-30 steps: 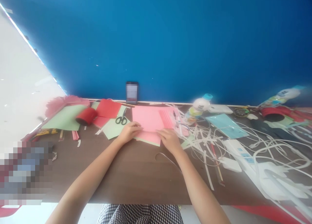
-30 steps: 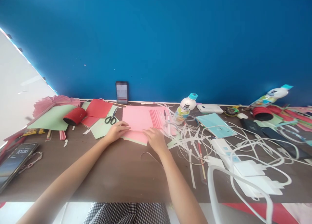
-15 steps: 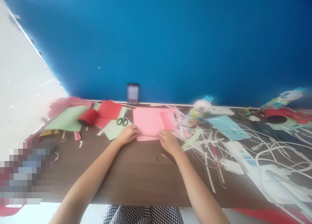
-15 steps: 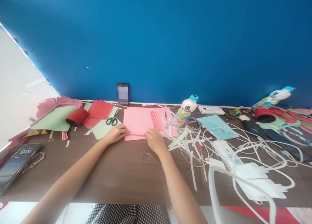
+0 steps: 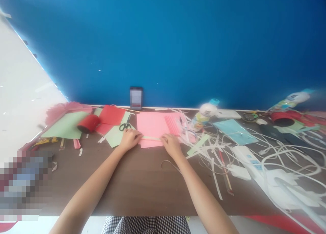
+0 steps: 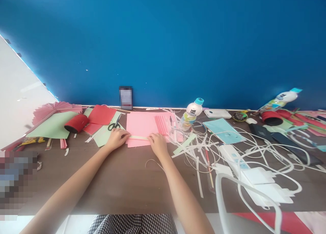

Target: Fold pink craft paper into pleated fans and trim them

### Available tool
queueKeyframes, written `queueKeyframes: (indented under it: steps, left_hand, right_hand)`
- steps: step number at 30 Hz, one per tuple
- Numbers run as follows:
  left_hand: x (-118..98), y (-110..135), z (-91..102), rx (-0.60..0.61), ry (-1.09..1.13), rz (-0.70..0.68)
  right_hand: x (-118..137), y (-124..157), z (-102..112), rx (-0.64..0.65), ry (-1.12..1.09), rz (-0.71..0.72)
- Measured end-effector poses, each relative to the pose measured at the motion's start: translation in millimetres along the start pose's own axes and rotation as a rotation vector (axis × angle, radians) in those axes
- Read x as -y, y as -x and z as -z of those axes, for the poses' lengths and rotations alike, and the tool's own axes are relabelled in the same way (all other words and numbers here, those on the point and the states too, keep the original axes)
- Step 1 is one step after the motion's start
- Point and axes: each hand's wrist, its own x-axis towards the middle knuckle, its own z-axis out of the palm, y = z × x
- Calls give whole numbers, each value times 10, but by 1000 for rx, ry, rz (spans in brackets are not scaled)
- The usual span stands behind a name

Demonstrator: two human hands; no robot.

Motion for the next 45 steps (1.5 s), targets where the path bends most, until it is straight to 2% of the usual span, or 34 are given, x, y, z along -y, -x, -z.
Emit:
queueKeyframes:
  steps: [4,9,21,24,28,31,33,36,38,41,45]
  left_hand:
    - [-46,-3,-27,-29,-47,70]
    - [-102,-5,-37,11,-122,95]
    - [-158,13,-109,13,-376,89]
    - [-224,7,-108,3,-410,-2]
    - [-271,-11,-102,104,-338,-202]
    - [-261,-18,-95,137,-275,-208]
    - [-263,-14,-88,142,-251,-210]
    - [-315,4,-79,149,-265,-197]
    - [-378,21,-76,159,-283,-168]
    - [-479,50,-86,175,-295,-113]
    - [-558,95,-137,195,-283,-34]
  right_hand:
    - [29,-1,-47,-22,110,-29]
    - [52,18,-81,-82,282,-62]
    - [155,19,-41,-22,383,-124]
    - [169,22,-24,-34,400,-134]
    - [177,22,-9,-38,410,-125]
    - [184,13,3,-64,418,-85]
    - [204,12,8,-65,374,-11]
    - [277,42,-5,66,221,172]
    - [351,86,-26,197,132,226]
    - [458,147,-54,322,74,142]
    - [501,154,-21,393,26,60]
